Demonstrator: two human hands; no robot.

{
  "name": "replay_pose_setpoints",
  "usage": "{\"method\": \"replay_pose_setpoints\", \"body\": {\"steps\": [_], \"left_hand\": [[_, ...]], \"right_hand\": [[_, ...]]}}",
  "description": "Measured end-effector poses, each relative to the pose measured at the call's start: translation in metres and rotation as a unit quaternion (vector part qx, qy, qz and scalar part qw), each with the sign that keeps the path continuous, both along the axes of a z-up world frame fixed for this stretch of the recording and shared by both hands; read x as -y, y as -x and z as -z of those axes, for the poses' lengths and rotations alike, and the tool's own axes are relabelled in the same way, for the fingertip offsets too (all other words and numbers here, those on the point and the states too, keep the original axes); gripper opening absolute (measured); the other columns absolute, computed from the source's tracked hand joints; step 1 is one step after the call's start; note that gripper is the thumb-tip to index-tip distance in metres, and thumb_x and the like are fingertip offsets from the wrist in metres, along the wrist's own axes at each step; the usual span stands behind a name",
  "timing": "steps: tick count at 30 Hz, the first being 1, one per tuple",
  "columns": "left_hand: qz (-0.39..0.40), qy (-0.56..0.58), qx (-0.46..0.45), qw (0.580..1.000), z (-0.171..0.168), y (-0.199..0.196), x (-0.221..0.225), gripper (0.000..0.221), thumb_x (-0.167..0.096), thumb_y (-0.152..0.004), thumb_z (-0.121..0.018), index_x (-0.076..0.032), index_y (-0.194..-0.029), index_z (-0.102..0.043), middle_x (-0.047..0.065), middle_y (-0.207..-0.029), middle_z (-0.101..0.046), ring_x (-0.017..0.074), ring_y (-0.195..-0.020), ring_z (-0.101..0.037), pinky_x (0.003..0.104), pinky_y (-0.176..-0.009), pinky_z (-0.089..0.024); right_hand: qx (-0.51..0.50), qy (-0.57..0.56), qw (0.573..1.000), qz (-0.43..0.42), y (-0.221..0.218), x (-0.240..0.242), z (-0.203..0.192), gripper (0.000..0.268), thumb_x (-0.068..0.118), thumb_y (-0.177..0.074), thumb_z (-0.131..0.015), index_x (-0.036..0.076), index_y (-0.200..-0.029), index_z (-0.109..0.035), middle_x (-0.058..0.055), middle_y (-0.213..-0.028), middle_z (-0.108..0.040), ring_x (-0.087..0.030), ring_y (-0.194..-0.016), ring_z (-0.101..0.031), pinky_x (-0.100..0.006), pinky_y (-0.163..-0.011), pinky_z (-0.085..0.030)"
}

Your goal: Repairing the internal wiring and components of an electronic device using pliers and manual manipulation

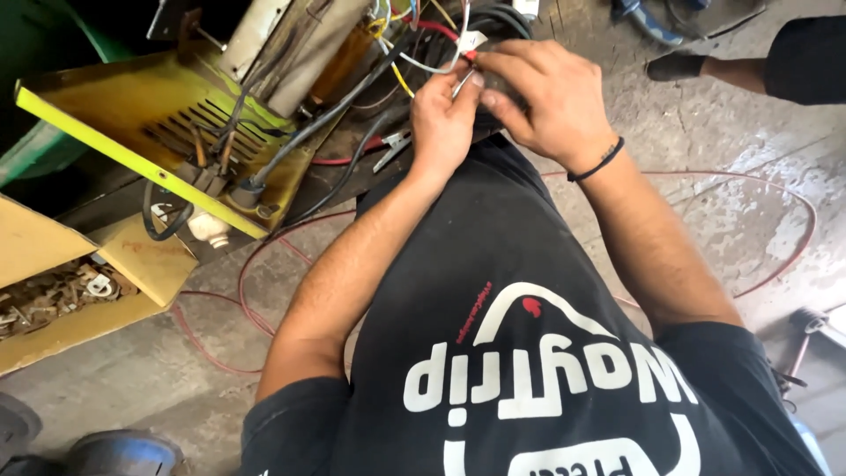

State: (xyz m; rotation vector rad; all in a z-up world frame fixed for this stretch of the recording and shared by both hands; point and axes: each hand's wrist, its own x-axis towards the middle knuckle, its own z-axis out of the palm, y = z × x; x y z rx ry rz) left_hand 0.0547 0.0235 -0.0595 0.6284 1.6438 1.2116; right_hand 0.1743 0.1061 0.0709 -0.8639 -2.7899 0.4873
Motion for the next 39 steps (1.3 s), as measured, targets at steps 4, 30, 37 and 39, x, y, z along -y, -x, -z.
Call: {"method": "replay_pose_setpoints", "body": {"steps": [4, 30, 37, 39], "left_hand": [[0.006, 0.006, -0.020, 1.000, -0.012, 0.006, -0.003, 0.032, -0.033, -0.090, -0.068, -0.005, -0.103, -0.077, 0.004, -0.100, -0.081, 0.0132, -0.094, -0.073, 0.030, -0.088, -0.054], [0.010, -0.076, 0.088, 0.993, -0.023, 0.009, -0.004, 0.019, -0.020, -0.099, -0.056, -0.010, -0.089, -0.068, -0.007, -0.085, -0.064, 0.0041, -0.082, -0.053, 0.026, -0.076, -0.045], [-0.031, -0.015, 0.142, 0.989, -0.016, 0.008, -0.006, 0.034, -0.016, -0.094, -0.057, -0.009, -0.062, -0.061, 0.003, -0.046, -0.045, 0.0138, -0.032, -0.047, 0.025, -0.034, -0.035], [-0.018, -0.001, 0.127, 0.992, -0.029, 0.011, -0.009, 0.034, -0.016, -0.094, -0.056, -0.007, -0.063, -0.063, 0.002, -0.043, -0.045, 0.0131, -0.031, -0.048, 0.025, -0.032, -0.034]], "right_hand": [[0.064, -0.089, 0.989, 0.098, -0.015, -0.002, 0.022, 0.045, 0.039, -0.119, -0.054, 0.013, -0.083, -0.058, -0.003, -0.078, -0.061, -0.028, -0.072, -0.064, -0.041, -0.058, -0.042], [0.137, -0.238, 0.961, -0.039, 0.011, -0.021, 0.036, 0.026, 0.034, -0.107, -0.053, 0.019, -0.087, -0.049, 0.000, -0.083, -0.051, -0.020, -0.075, -0.055, -0.030, -0.055, -0.045], [0.134, -0.032, 0.979, 0.149, 0.019, -0.010, 0.056, 0.049, 0.048, -0.109, -0.038, 0.018, -0.075, -0.056, -0.001, -0.060, -0.059, -0.027, -0.059, -0.068, -0.041, -0.054, -0.054], [0.152, 0.040, 0.968, 0.198, 0.021, -0.009, 0.061, 0.058, 0.053, -0.110, -0.033, 0.017, -0.073, -0.060, -0.005, -0.056, -0.063, -0.035, -0.059, -0.071, -0.046, -0.057, -0.055]]}}
